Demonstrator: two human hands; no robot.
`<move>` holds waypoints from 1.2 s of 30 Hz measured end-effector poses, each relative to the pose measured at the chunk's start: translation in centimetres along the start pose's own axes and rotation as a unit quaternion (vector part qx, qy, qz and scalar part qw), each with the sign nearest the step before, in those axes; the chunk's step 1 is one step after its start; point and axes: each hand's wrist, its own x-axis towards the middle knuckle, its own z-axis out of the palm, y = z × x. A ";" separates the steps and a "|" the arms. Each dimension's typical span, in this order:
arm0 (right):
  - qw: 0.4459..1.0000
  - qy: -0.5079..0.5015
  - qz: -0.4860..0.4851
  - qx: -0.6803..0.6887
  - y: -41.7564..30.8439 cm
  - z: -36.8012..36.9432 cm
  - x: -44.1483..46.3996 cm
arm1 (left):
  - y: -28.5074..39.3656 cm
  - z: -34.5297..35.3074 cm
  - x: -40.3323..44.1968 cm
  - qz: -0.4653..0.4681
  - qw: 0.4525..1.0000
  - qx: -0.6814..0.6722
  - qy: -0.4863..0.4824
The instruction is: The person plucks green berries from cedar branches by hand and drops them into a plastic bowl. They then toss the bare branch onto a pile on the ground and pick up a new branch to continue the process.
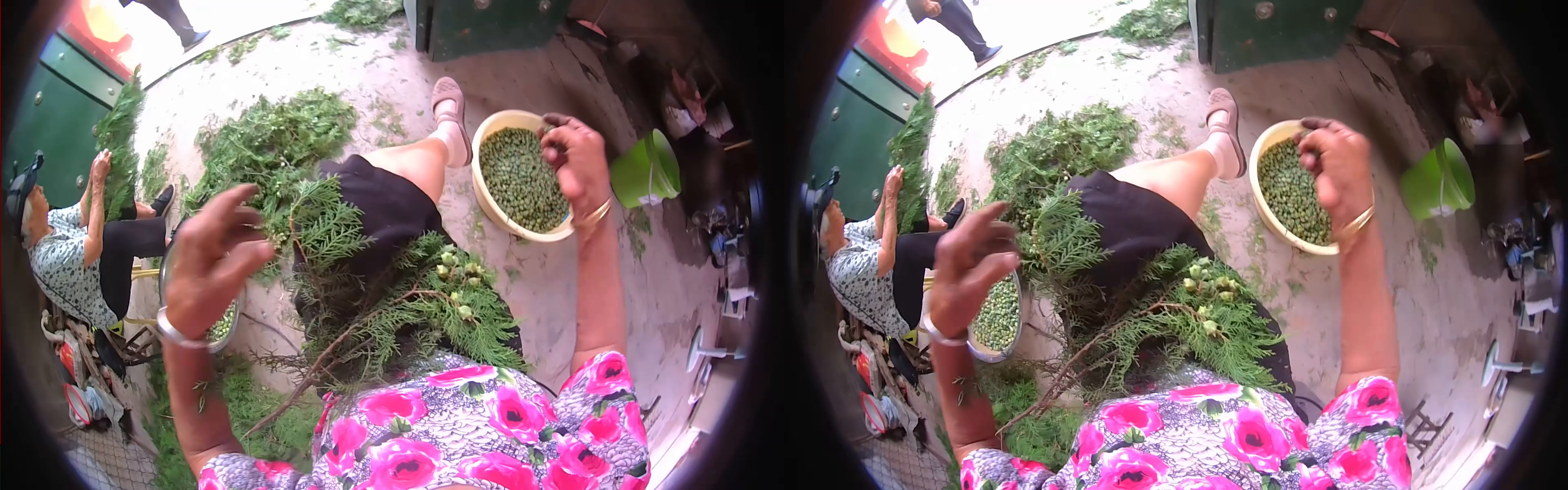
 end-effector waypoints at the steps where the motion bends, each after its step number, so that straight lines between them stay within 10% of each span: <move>1: 0.999 0.035 0.008 0.010 -0.3 -1.3 0.9 | 1.2 -1.1 -0.6 0.003 0.997 0.078 0.027; 6: 0.963 0.217 0.007 -0.158 -0.4 -3.9 2.1 | 9.1 -2.0 -5.1 0.168 0.939 0.301 -0.022; 9: 0.961 -0.002 -0.122 -0.248 0.6 -2.4 -1.0 | 9.3 1.6 -7.2 0.160 0.920 0.343 -0.104; 14: 0.923 -0.320 -0.053 -0.208 1.7 4.4 -10.3 | 3.4 8.3 -6.8 0.216 0.936 0.241 -0.139; 16: 0.856 -0.365 -0.236 -0.279 3.0 5.8 -10.9 | 0.8 9.4 -6.5 0.204 0.949 0.209 -0.120; 26: 0.790 -0.414 -0.224 -0.394 4.5 6.9 -12.0 | 2.4 7.7 -8.0 0.121 0.905 0.348 -0.212; 32: 0.862 -0.374 -0.159 -0.303 2.5 7.1 -13.0 | 4.6 12.0 -7.0 0.272 0.937 0.208 -0.068; 36: 0.880 -0.317 -0.182 -0.303 2.4 7.4 -13.8 | 1.1 16.6 -4.7 0.203 0.968 0.148 -0.011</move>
